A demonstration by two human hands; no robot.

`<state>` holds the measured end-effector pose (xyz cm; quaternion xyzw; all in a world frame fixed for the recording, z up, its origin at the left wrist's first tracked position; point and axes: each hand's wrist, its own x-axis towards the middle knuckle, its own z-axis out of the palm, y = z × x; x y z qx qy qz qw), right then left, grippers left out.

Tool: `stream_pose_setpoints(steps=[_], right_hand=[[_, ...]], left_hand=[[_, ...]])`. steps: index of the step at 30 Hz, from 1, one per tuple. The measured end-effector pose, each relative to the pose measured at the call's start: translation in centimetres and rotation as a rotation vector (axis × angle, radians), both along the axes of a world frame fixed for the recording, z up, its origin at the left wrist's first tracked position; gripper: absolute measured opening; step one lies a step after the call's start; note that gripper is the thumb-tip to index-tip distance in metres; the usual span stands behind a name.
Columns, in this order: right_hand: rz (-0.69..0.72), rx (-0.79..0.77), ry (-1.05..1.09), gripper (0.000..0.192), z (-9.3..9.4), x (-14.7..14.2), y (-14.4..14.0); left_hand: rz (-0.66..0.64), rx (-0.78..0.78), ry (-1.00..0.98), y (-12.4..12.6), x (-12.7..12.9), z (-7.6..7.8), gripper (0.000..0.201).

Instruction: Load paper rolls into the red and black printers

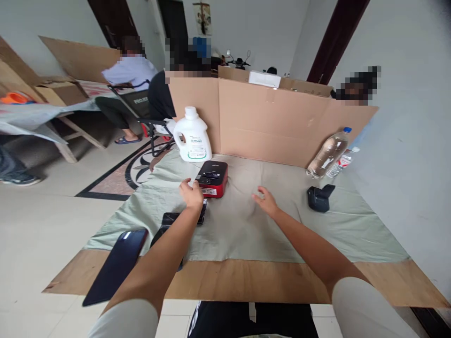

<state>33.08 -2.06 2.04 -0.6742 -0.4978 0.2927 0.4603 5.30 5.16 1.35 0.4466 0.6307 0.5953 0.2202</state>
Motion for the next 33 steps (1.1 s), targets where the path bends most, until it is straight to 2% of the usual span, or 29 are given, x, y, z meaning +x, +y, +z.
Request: stream_pose_setpoints(steps=[1,2,3,6,7,9,12,17,19,23,26,30,33], right_hand=[[-0.101,0.032,-0.065,0.057,0.5,3.2,-1.3],[-0.202,0.057,-0.123,0.064,1.0,6.5,-2.5],[-0.306,0.071,-0.172,0.072,1.5,9.6,-3.6],[-0.620,0.030,-0.286,0.098,1.8,16.9,-5.7],[-0.721,-0.077,-0.351,0.102,1.5,18.4,-6.0],[-0.804,-0.247,-0.409,0.110,0.5,20.3,-6.2],[-0.764,-0.320,-0.417,0.115,-1.2,21.0,-6.0],[-0.759,-0.290,-0.449,0.109,-2.0,20.1,-5.9],[-0.702,-0.213,-0.448,0.107,-2.2,18.8,-6.2],[-0.471,0.026,-0.371,0.106,-3.5,13.5,-7.7],[-0.360,0.084,-0.331,0.103,-5.0,8.3,-9.2],[-0.325,0.101,-0.342,0.102,-6.5,2.7,-10.7],[-0.343,0.133,-0.311,0.098,-6.8,0.4,-11.5]], left_hand=[[0.056,0.046,0.063,-1.4,0.8,-0.3,0.031],[0.015,0.098,0.131,-2.9,1.9,-0.7,0.030],[-0.110,0.145,0.194,-4.6,3.3,-1.2,0.028],[-0.669,0.135,0.361,-9.6,8.8,-3.2,0.029],[-0.808,0.110,0.440,-11.1,10.8,-3.9,0.033],[-0.973,0.066,0.611,-13.5,14.0,-5.1,0.045],[-1.110,0.032,0.765,-15.8,16.3,-6.0,0.053],[-1.165,0.022,0.820,-16.8,15.6,-6.2,0.056],[-1.167,0.039,0.805,-16.9,15.2,-6.2,0.054],[-1.147,0.049,0.763,-16.7,15.1,-6.1,0.051],[-1.070,0.055,0.694,-16.2,15.0,-5.9,0.047],[-0.936,0.128,0.513,-15.5,14.8,-6.2,0.050],[-0.909,0.149,0.390,-15.1,14.7,-6.9,0.051]])
